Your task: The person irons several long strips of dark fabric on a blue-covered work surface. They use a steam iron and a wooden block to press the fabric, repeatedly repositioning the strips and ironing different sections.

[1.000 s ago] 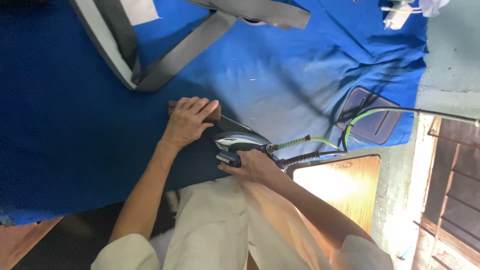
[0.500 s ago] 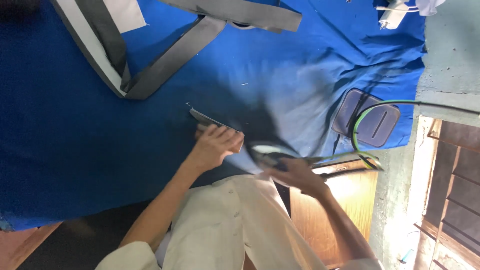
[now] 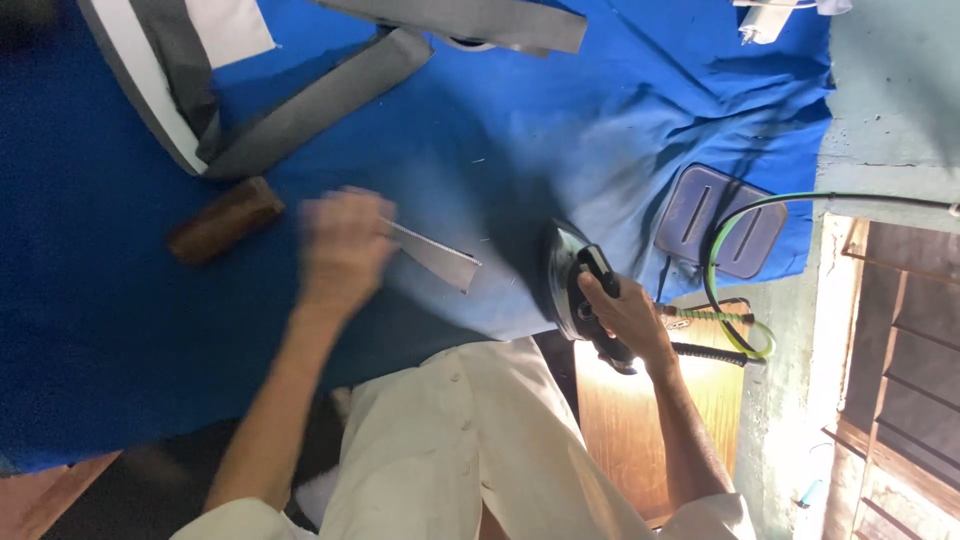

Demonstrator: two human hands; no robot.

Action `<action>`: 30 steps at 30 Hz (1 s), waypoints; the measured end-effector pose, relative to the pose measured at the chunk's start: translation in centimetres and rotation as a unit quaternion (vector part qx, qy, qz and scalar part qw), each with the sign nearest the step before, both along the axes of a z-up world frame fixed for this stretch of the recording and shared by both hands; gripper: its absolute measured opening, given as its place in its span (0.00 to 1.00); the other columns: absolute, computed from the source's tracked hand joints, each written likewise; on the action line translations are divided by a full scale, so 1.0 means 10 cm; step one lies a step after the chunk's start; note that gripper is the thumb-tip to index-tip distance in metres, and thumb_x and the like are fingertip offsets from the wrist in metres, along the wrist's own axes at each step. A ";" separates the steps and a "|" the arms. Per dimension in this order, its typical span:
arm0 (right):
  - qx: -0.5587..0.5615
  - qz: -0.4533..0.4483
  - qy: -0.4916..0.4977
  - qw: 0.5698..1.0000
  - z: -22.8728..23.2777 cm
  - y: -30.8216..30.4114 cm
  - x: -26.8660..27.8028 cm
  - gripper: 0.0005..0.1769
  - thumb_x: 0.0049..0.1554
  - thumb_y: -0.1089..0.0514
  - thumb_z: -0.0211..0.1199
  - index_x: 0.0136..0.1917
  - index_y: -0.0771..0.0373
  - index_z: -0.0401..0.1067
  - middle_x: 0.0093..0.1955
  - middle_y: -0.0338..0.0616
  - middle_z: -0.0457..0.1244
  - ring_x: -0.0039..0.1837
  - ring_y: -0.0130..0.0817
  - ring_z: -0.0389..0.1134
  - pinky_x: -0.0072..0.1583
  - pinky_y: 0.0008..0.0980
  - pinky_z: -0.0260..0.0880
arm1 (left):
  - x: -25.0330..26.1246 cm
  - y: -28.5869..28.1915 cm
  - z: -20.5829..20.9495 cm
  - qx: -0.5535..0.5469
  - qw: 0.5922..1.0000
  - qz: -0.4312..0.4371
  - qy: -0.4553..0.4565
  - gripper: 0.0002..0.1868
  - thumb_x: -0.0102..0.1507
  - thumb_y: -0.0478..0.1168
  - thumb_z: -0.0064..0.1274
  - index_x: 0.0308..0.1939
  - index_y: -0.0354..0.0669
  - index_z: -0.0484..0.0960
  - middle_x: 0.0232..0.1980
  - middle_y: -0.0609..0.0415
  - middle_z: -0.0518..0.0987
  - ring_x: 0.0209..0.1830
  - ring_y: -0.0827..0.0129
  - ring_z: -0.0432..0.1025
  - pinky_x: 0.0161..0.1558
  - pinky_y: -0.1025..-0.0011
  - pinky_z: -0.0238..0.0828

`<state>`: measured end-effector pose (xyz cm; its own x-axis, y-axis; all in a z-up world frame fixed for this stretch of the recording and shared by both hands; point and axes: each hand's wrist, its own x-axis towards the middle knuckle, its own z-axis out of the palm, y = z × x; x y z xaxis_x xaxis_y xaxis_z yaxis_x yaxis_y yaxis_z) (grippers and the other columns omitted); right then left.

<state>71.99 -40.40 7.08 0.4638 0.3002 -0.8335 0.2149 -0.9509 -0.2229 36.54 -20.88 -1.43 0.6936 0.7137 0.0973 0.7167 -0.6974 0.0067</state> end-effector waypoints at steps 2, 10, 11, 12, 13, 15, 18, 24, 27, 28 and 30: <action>0.007 -0.006 0.020 1.000 -0.06 0.03 -0.05 0.37 0.52 0.20 0.63 0.34 0.57 0.73 0.25 0.43 0.63 0.33 0.37 0.70 0.39 0.35 0.73 | 0.36 -0.31 -0.42 -0.050 0.987 -0.149 -0.033 0.38 0.58 0.54 0.62 0.71 0.60 0.71 0.75 0.58 0.68 0.76 0.59 0.59 0.75 0.49 0.53; 0.012 0.011 0.015 1.000 0.13 0.10 -0.27 0.42 0.51 0.18 0.63 0.42 0.62 0.75 0.38 0.55 0.70 0.44 0.44 0.74 0.43 0.38 0.76 | 0.38 -0.28 -0.62 -0.112 0.976 -0.136 -0.128 0.06 0.65 0.48 0.54 0.41 0.54 0.75 0.40 0.61 0.65 0.45 0.65 0.66 0.50 0.63 0.65; 0.005 0.017 0.015 1.000 0.18 0.12 -0.30 0.42 0.51 0.18 0.63 0.42 0.62 0.76 0.40 0.56 0.71 0.46 0.45 0.75 0.44 0.38 0.77 | 0.35 -0.23 -0.45 -0.101 0.972 -0.119 -0.178 0.06 0.66 0.45 0.54 0.38 0.52 0.74 0.40 0.62 0.64 0.48 0.67 0.66 0.50 0.67 0.66; 0.006 0.018 0.015 1.000 0.18 0.12 -0.31 0.42 0.51 0.18 0.63 0.42 0.62 0.76 0.40 0.56 0.71 0.46 0.45 0.75 0.44 0.38 0.77 | 0.35 -0.32 -0.49 -0.100 0.972 -0.118 -0.178 0.06 0.66 0.45 0.54 0.38 0.52 0.74 0.40 0.62 0.64 0.48 0.67 0.66 0.50 0.67 0.66; 0.008 0.018 0.012 1.000 0.18 0.12 -0.32 0.43 0.51 0.18 0.63 0.43 0.63 0.76 0.40 0.56 0.71 0.46 0.46 0.75 0.44 0.39 0.78 | 0.34 -0.43 -0.52 -0.020 0.974 -0.120 -0.191 0.04 0.66 0.42 0.55 0.40 0.49 0.76 0.43 0.58 0.67 0.48 0.63 0.67 0.52 0.62 0.67; 0.010 0.021 0.009 1.000 0.12 0.06 -0.33 0.43 0.51 0.18 0.63 0.43 0.64 0.76 0.40 0.57 0.71 0.47 0.47 0.75 0.44 0.40 0.78 | 0.34 -0.72 -0.62 0.061 0.971 -0.117 -0.201 0.03 0.65 0.39 0.56 0.41 0.46 0.78 0.46 0.55 0.69 0.49 0.59 0.68 0.53 0.56 0.69; 0.031 0.034 -0.003 0.999 0.11 0.06 -0.37 0.41 0.51 0.17 0.63 0.39 0.60 0.75 0.34 0.51 0.70 0.42 0.43 0.75 0.42 0.39 0.78 | 0.32 -1.12 -0.63 -0.005 0.973 -0.129 -0.193 0.22 0.65 0.46 0.56 0.63 0.54 0.76 0.57 0.47 0.73 0.56 0.55 0.71 0.61 0.48 0.69; 0.104 0.170 0.008 0.980 0.15 0.14 -0.62 0.33 0.51 0.27 0.67 0.38 0.62 0.73 0.34 0.54 0.71 0.45 0.51 0.75 0.48 0.45 0.74 | -0.08 -1.04 -0.45 -0.014 0.976 0.053 -0.211 0.14 0.69 0.43 0.48 0.57 0.48 0.78 0.60 0.45 0.70 0.63 0.50 0.67 0.68 0.47 0.60; 0.161 0.305 -0.023 0.938 -0.01 0.13 -0.83 0.33 0.52 0.29 0.68 0.42 0.63 0.70 0.34 0.60 0.70 0.44 0.56 0.75 0.48 0.48 0.74 | -0.13 -0.79 -0.53 -0.042 0.952 0.160 -0.256 0.15 0.73 0.50 0.44 0.56 0.45 0.75 0.59 0.49 0.65 0.61 0.56 0.65 0.66 0.52 0.61; 0.138 0.317 -0.014 0.938 0.03 0.19 -0.93 0.34 0.52 0.28 0.66 0.42 0.63 0.71 0.34 0.59 0.70 0.44 0.56 0.75 0.47 0.47 0.74 | -0.12 -0.71 -0.59 -0.062 0.954 0.175 -0.233 0.25 0.69 0.56 0.51 0.60 0.43 0.72 0.64 0.42 0.62 0.67 0.47 0.61 0.68 0.42 0.53; 0.116 0.329 -0.002 0.937 0.11 0.33 -1.12 0.35 0.52 0.26 0.64 0.43 0.62 0.72 0.35 0.58 0.70 0.44 0.55 0.75 0.46 0.46 0.75 | -0.11 -0.58 -0.68 -0.081 0.956 0.191 -0.207 0.36 0.65 0.63 0.59 0.64 0.41 0.68 0.68 0.36 0.59 0.72 0.39 0.56 0.70 0.33 0.46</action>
<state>60.78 -37.06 8.19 0.1177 0.6946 -0.7097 0.7385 -0.5390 -0.4051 35.41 -26.63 -8.23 0.3054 0.9360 0.1747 0.8313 -0.3516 0.4306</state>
